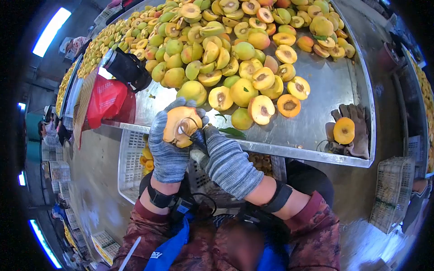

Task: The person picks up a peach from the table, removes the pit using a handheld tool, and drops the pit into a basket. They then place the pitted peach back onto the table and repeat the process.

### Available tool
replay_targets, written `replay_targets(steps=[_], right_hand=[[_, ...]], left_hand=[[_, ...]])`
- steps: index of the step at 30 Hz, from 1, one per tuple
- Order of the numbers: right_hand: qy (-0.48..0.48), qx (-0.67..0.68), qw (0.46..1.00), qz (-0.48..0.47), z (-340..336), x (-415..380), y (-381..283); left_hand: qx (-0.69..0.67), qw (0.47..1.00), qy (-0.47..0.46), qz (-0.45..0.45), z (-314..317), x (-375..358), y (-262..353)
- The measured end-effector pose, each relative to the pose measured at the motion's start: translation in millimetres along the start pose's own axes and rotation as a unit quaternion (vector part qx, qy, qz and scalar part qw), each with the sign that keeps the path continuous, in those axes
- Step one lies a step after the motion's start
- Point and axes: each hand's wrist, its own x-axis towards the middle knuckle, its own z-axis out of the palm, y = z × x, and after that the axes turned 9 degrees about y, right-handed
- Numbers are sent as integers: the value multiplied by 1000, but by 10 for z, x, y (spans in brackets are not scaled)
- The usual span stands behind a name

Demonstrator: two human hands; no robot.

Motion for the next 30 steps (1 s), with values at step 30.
replay_targets(steps=[30], right_hand=[[52,122,988,78,-382,238,-232]], left_hand=[[221,954,-178,96,105,-146,108]])
